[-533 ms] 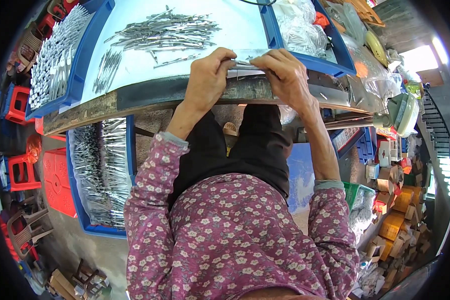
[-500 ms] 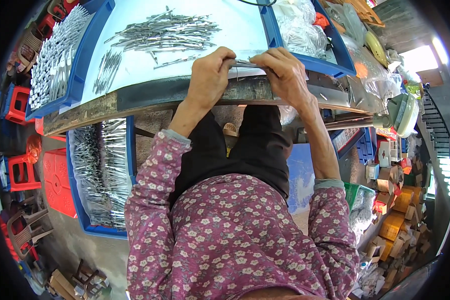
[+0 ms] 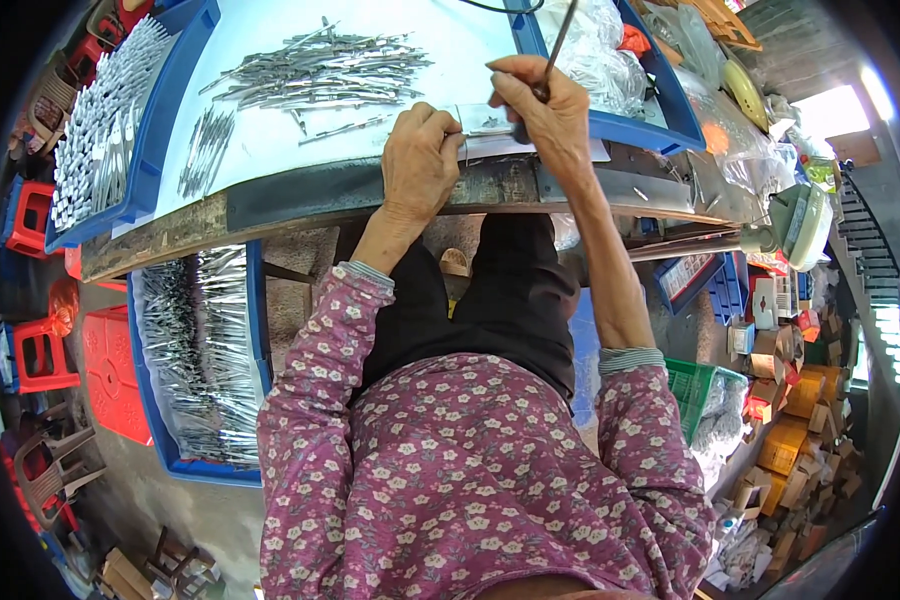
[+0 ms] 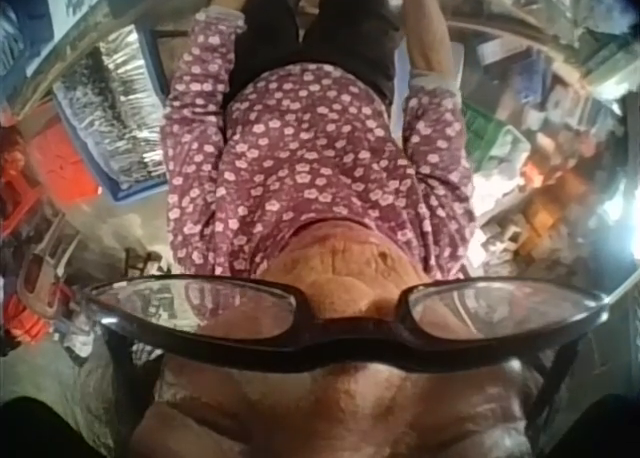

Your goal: The recorder picks up small metal pins from a crate and assembles them into fixtures or plates at a workstation.

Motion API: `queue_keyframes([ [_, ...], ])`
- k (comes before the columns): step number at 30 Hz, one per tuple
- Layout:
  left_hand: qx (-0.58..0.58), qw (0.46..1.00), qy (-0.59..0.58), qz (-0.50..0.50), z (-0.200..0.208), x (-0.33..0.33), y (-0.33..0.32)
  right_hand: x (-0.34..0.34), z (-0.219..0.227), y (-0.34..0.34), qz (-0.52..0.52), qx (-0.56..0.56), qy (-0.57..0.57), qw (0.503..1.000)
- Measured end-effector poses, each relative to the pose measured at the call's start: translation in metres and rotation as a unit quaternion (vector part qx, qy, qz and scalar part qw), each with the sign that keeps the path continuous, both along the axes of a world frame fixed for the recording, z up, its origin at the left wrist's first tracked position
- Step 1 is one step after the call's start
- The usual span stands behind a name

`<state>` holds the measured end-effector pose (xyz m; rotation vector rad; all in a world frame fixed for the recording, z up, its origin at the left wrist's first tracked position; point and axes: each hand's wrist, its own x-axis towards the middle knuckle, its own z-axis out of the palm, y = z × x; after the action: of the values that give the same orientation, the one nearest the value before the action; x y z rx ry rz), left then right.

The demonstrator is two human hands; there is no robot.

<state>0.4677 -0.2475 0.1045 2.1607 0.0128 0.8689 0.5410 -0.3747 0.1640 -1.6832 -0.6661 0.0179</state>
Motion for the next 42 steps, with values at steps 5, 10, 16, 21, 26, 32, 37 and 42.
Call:
queue_keyframes([
  [5,0.018,0.999,-0.038,0.000,-0.001,0.002,-0.003,-0.009,-0.008,0.006,0.017,-0.005,-0.044,0.999],
  [10,0.017,0.999,-0.034,-0.002,-0.001,-0.001,0.000,-0.012,0.003,-0.008,-0.037,-0.234,-0.197,0.951],
  [16,0.004,0.999,-0.033,-0.007,0.002,-0.001,0.000,-0.026,0.034,0.003,-0.121,-0.014,-0.305,0.945],
  [21,0.027,0.999,-0.026,-0.003,-0.003,0.001,-0.001,-0.015,-0.011,0.000,-0.112,-0.238,-0.261,0.929],
  [26,0.011,1.000,-0.022,-0.005,0.002,0.001,-0.001,-0.010,0.016,-0.019,-0.112,-0.222,-0.182,0.951],
  [32,0.022,1.000,-0.014,-0.015,0.002,0.001,-0.001,0.003,-0.016,-0.021,-0.110,-0.099,-0.253,0.956],
  [37,0.026,1.000,-0.007,-0.004,0.003,0.005,0.003,-0.003,-0.007,-0.026,-0.160,-0.248,-0.172,0.940],
  [42,0.024,0.998,0.046,-0.026,0.008,0.001,0.006,-0.001,-0.008,-0.043,-0.163,-0.116,-0.086,0.976],
])
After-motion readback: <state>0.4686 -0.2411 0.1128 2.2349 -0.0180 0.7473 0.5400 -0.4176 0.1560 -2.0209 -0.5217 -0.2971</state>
